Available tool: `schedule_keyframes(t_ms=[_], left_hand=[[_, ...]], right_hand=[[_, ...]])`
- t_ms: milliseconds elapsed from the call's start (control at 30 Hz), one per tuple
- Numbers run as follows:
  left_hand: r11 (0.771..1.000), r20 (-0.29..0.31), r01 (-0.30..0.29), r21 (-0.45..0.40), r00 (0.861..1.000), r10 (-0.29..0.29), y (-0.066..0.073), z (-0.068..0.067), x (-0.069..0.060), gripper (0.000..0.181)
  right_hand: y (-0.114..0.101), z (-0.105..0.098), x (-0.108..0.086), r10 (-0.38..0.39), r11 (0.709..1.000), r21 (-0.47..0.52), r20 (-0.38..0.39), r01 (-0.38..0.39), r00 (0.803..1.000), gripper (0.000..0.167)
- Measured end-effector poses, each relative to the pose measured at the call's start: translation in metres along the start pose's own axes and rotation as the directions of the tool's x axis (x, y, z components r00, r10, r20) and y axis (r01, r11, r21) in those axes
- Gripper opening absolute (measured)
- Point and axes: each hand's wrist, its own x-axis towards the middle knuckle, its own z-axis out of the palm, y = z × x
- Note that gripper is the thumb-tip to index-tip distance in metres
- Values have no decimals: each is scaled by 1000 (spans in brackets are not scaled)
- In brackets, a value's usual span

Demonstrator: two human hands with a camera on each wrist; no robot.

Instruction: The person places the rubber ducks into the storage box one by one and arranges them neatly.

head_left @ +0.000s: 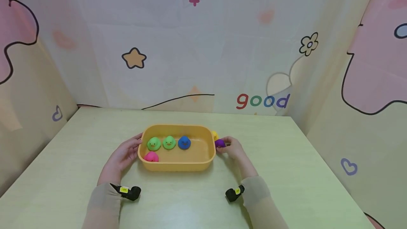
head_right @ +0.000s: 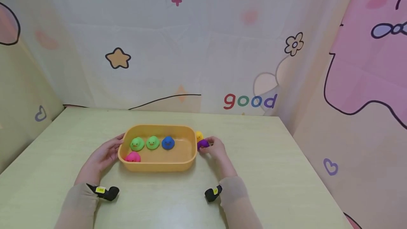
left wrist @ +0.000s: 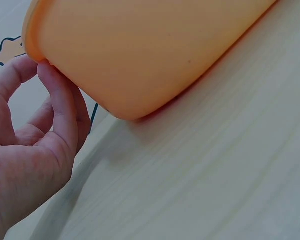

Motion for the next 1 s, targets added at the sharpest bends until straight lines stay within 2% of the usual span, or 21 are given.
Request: schedule_keyframes(t_ms=[200,400,633,1000], left_hand=[[1000,-3,12,-16,1000,-12,1,0,-2,65],[1000,-5,14,-4,1000,-14,1,1,-3,66],[1000,-10,14,-13,1000,-14,1,2,-3,65],[1000,-6,10,-2,1000,-10,2,1,-5,64]], right_hand=[[-2,-8,-1,16,1000,12,20,-16,1000,39],[-8,-16,-4,56,993,103,14,-57,998,41],[-15,-22,-6,81,966,245,33,-86,996,46],[-16,-16,-5,65,932,355,23,-69,998,47]])
